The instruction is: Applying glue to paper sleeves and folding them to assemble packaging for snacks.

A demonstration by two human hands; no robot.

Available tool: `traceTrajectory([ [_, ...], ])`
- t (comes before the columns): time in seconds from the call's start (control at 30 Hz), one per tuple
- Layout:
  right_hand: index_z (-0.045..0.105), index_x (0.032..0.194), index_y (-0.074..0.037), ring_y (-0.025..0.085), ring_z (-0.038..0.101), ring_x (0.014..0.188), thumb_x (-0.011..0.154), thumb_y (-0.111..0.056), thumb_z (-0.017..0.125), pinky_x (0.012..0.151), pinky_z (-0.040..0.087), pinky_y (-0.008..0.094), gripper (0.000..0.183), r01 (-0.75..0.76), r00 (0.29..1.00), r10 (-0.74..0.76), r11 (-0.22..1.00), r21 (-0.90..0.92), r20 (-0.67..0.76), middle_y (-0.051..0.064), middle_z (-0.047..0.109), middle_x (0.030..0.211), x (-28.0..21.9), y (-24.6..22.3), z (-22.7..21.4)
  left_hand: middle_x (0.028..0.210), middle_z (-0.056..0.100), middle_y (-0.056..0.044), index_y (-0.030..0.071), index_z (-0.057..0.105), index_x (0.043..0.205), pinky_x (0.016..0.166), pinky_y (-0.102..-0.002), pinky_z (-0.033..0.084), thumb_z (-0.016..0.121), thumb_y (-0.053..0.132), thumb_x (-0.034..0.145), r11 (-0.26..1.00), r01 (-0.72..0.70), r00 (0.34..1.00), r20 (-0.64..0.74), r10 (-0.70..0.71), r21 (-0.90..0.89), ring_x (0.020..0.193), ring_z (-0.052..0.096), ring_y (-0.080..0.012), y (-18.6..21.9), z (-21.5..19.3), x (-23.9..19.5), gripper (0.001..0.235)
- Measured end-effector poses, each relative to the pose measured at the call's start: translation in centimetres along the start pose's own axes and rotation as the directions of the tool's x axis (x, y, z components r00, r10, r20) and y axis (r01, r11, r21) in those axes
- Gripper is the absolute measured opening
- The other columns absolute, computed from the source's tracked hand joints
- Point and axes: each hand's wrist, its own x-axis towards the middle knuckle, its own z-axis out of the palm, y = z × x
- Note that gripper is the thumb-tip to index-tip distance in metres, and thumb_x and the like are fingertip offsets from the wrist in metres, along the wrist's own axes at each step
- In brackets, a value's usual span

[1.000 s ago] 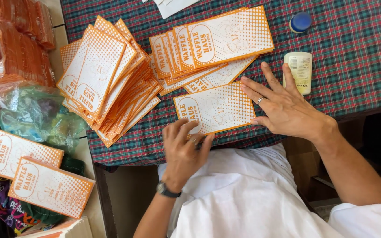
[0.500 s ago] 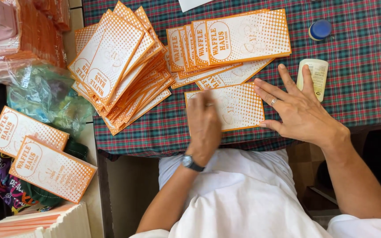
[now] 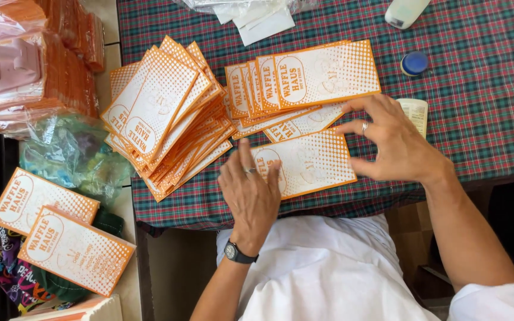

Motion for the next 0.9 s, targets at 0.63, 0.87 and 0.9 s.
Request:
traceTrajectory([
  [0.63, 0.071, 0.124, -0.008, 0.044, 0.061, 0.130, 0.093, 0.003, 0.050, 0.105, 0.050, 0.053, 0.038, -0.005, 0.972, -0.093, 0.908, -0.419, -0.215, 0.018, 0.069, 0.133, -2.5, -5.1, 6.0, 0.111, 0.076, -0.008, 0.014, 0.083, 0.112, 0.094, -0.037, 0.056, 0.052, 0.002, 0.101, 0.968, -0.240, 0.874, -0.416, 0.249, 0.074, 0.104, 0.075, -0.0278, -8.3, -8.2, 8.2, 0.035],
  [0.87, 0.064, 0.140, -0.005, 0.040, 0.057, 0.129, 0.093, -0.009, 0.058, 0.101, 0.048, 0.047, 0.047, -0.157, 0.957, 0.130, 0.984, -0.089, -0.259, 0.016, 0.062, 0.138, -5.2, -5.6, 5.5, 0.141, 0.059, -0.033, 0.000, 0.057, 0.149, 0.111, -0.070, 0.028, 0.053, 0.051, 0.106, 0.990, -0.138, 0.965, 0.228, 0.131, 0.013, 0.134, 0.052, -0.0513, -13.9, -3.9, 10.6, 0.067],
  [0.9, 0.062, 0.145, -0.001, 0.040, 0.057, 0.124, 0.091, 0.002, 0.058, 0.102, 0.049, 0.046, 0.054, -0.293, 0.919, 0.262, 0.954, -0.063, -0.296, 0.018, 0.060, 0.136, -5.9, -4.4, 5.4, 0.140, 0.058, -0.035, -0.005, 0.054, 0.148, 0.109, -0.071, 0.029, 0.057, 0.066, 0.099, 0.990, -0.135, 0.966, 0.228, 0.121, 0.048, 0.133, 0.052, -0.0527, -13.6, -3.2, 10.3, 0.087],
])
